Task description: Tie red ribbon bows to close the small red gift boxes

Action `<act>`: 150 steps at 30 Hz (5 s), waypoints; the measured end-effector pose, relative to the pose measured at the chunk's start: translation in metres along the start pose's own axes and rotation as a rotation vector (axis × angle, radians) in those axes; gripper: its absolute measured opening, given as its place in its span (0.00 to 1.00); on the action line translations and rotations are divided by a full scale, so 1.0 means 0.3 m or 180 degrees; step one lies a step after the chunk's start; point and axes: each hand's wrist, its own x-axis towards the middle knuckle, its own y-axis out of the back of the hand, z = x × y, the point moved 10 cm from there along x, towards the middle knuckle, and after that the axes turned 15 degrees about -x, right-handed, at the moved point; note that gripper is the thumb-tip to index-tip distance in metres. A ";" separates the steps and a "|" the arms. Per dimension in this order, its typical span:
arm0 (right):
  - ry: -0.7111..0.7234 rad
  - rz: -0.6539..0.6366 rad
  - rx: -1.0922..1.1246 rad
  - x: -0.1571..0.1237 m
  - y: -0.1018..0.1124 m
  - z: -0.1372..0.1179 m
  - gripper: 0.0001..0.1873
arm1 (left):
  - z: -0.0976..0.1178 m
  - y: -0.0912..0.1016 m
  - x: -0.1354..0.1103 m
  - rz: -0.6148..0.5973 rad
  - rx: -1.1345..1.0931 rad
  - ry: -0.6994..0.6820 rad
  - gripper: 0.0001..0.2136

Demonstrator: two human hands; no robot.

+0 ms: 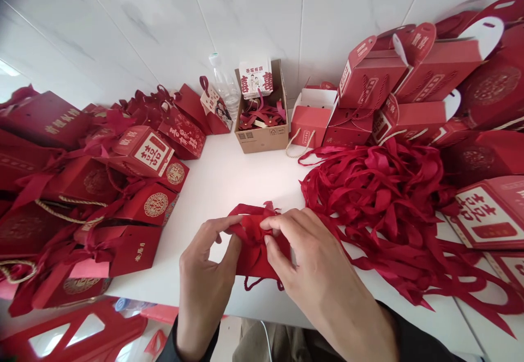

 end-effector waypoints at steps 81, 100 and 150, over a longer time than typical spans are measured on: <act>0.0182 -0.0105 0.0688 0.041 0.015 0.015 0.14 | 0.001 -0.177 0.022 -0.1606 -0.1346 0.1179 0.18; 0.0179 -0.0161 0.0802 0.033 -0.010 0.014 0.09 | -0.023 -0.180 0.005 -0.1589 -0.1600 0.1390 0.18; 0.0139 -0.0405 0.0494 0.030 -0.021 0.000 0.08 | -0.022 -0.171 0.011 -0.1321 -0.1565 0.1321 0.17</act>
